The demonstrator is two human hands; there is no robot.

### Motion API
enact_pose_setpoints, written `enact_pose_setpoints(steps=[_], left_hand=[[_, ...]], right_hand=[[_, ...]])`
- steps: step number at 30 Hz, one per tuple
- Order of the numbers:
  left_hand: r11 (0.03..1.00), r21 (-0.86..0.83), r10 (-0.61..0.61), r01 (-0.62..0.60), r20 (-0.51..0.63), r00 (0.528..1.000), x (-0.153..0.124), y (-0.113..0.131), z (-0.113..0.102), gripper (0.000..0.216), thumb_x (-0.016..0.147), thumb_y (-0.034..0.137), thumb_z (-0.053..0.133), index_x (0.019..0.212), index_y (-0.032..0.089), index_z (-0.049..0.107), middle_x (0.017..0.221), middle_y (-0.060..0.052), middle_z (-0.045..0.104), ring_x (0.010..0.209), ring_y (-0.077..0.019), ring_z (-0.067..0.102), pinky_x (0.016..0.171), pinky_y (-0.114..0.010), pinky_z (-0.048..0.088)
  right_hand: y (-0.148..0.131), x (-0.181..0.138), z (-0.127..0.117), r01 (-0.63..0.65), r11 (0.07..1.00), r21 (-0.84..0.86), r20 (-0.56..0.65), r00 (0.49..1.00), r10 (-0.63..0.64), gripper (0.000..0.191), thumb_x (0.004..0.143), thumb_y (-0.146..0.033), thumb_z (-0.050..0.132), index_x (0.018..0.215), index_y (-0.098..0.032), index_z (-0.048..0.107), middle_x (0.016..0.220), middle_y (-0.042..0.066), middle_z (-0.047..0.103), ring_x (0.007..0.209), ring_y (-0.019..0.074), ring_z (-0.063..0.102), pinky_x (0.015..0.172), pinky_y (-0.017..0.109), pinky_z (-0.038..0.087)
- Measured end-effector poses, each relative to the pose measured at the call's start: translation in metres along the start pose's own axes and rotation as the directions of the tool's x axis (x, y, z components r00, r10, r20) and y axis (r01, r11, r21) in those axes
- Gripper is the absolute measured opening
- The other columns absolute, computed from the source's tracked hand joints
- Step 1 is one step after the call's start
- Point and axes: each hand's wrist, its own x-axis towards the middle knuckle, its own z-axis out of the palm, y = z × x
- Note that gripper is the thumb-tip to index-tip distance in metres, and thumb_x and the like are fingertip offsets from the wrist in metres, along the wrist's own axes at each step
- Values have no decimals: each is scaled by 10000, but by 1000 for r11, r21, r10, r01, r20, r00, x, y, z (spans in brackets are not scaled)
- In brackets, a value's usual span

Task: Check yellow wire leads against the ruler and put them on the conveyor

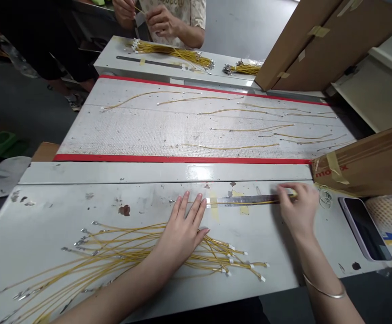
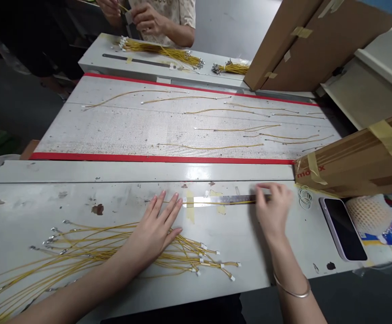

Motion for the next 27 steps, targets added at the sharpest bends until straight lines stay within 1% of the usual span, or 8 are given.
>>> enact_pose_setpoints(steps=[1, 2, 3, 6, 8, 12, 16, 27], left_hand=[[1000, 3, 6, -6, -4, 1000, 0, 0, 0, 599, 1004, 472, 420, 1453, 81, 480, 1528, -141, 436, 1398, -446, 382, 1107, -558, 373], [1000, 7, 11, -11, -7, 1000, 0, 0, -1, 600, 1002, 473, 422, 1450, 78, 484, 1526, -143, 438, 1393, -449, 388, 1104, -558, 375], [1000, 10, 15, -15, -8, 1000, 0, -1, -1, 601, 1001, 474, 425, 1448, 78, 487, 1525, -144, 438, 1391, -451, 391, 1103, -557, 377], [1000, 11, 11, -11, -11, 1000, 1, 0, -1, 591, 999, 468, 429, 1445, 86, 494, 1533, -141, 427, 1402, -446, 376, 1111, -553, 367], [1000, 11, 2, -2, -21, 1000, 1, 0, -1, 578, 1001, 461, 423, 1438, 92, 505, 1535, -137, 426, 1410, -442, 365, 1120, -556, 352], [1000, 19, 12, -12, -26, 1000, 1, 0, -2, 580, 1002, 469, 413, 1438, 99, 509, 1528, -134, 439, 1392, -443, 394, 1115, -547, 352], [999, 27, 22, -22, -1, 1000, 1, -1, -4, 608, 995, 504, 422, 1443, 101, 501, 1523, -138, 446, 1377, -443, 414, 1103, -540, 362], [999, 32, 15, -17, 48, 999, 0, 0, -5, 640, 988, 511, 444, 1472, 91, 449, 1551, -148, 404, 1400, -439, 381, 1117, -545, 344]], right_hand=[[-20, -5, 3, 60, 993, 101, 119, 990, -72, 216, 885, -388, 560, 807, -206, 646, 870, 83, 640, 925, 258, 528, 894, 457, 401], [-40, -10, 7, 114, 973, 202, 234, 959, -161, 193, 904, -374, 570, 840, -220, 666, 892, 73, 657, 937, 249, 538, 883, 438, 416], [-59, -15, 11, 163, 944, 286, 328, 909, -256, 171, 922, -356, 571, 868, -236, 681, 908, 65, 666, 963, 246, 542, 892, 434, 417], [-100, -24, 23, 222, 887, 405, 487, 768, -415, 106, 931, -321, 595, 928, -252, 675, 961, 58, 668, 1006, 250, 533, 882, 432, 422], [-110, -25, 30, 219, 886, 409, 547, 719, -430, 70, 930, -292, 598, 913, -237, 638, 967, 58, 657, 992, 251, 522, 850, 423, 423], [-111, -22, 35, 221, 895, 387, 589, 688, -424, 103, 968, -231, 517, 878, -218, 567, 937, 62, 634, 953, 245, 490, 830, 419, 410], [-110, -22, 37, 281, 881, 380, 584, 665, -465, 106, 982, -208, 482, 890, -202, 537, 932, 72, 619, 932, 239, 457, 818, 412, 411], [-104, -17, 34, 310, 854, 417, 574, 638, -512, 104, 977, -153, 468, 889, -202, 491, 906, 64, 578, 910, 224, 435, 826, 383, 432]])
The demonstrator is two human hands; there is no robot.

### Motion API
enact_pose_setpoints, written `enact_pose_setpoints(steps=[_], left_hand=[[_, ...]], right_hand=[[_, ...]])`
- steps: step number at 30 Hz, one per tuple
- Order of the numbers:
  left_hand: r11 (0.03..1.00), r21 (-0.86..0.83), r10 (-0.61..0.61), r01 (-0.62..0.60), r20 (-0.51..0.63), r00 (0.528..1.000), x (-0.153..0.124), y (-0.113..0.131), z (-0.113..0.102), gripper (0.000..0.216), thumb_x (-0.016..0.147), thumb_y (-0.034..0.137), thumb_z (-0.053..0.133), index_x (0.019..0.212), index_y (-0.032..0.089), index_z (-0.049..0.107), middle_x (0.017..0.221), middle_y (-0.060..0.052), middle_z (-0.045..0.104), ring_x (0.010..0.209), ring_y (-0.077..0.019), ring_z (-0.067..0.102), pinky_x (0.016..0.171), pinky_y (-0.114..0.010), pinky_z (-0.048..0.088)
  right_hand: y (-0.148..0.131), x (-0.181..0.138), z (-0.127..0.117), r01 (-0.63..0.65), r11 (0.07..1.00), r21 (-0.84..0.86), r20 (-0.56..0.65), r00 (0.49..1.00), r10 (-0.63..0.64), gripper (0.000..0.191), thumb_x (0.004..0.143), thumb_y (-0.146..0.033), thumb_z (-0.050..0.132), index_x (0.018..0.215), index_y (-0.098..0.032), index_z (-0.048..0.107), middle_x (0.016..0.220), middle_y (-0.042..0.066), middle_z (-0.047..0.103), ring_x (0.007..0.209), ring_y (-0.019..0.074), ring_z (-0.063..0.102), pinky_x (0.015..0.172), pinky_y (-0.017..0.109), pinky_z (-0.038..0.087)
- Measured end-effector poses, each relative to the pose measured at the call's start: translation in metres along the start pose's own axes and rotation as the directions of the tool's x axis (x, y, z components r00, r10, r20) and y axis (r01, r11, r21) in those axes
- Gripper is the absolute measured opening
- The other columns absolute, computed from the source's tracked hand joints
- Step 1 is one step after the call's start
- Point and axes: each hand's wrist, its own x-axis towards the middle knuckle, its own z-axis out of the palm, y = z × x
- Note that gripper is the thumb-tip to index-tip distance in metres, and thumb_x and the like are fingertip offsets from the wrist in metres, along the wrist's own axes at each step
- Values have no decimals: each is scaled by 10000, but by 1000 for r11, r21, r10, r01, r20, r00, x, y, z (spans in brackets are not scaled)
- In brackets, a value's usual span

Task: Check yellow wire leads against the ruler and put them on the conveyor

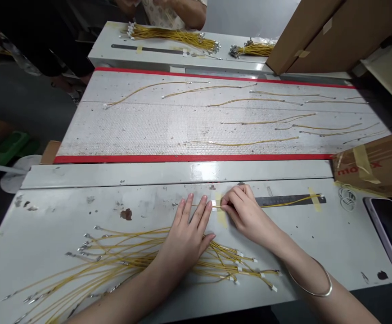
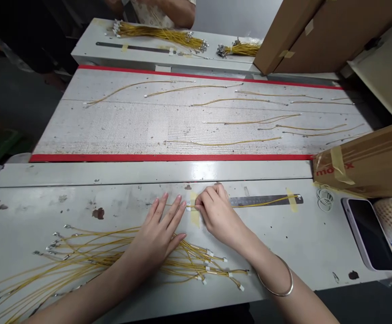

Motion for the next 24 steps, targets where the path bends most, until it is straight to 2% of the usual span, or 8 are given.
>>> enact_pose_setpoints(steps=[15, 19, 22, 24], left_hand=[[998, -54, -19, 17, -32, 999, -1, 1, 1, 587, 1002, 430, 435, 1471, 76, 440, 1551, -144, 404, 1407, -447, 363, 1121, -545, 345], [990, -138, -44, 37, -47, 998, -2, 0, 0, 546, 1011, 334, 416, 1502, 98, 387, 1565, -133, 384, 1444, -410, 317, 1162, -555, 267], [972, -235, -39, 2, -155, 987, -5, 1, -13, 630, 1011, 251, 380, 1569, 63, 154, 1630, -196, 176, 1497, -378, 203, 1188, -614, 117], [943, -307, 40, -132, -288, 957, -9, 3, -25, 696, 1000, 206, 365, 1571, 50, -1, 1648, -204, -21, 1521, -359, 103, 1190, -622, 58]], right_hand=[[4, 0, 0, 30, 1000, 2, -17, 999, -30, 113, 973, -153, 468, 875, -207, 479, 883, 60, 569, 898, 225, 440, 806, 377, 430], [-1, 0, 2, -17, 999, 27, 8, 1000, 17, 133, 978, -178, 448, 853, -213, 478, 892, 71, 573, 914, 237, 449, 817, 405, 436], [0, 0, -11, -49, 990, 132, 41, 998, 44, 154, 992, -249, 441, 849, -224, 491, 887, 64, 577, 899, 227, 485, 793, 397, 449], [7, -1, -38, -49, 975, 218, -5, 999, 51, 171, 1003, -339, 440, 889, -238, 517, 896, 54, 576, 875, 211, 514, 777, 390, 455]])
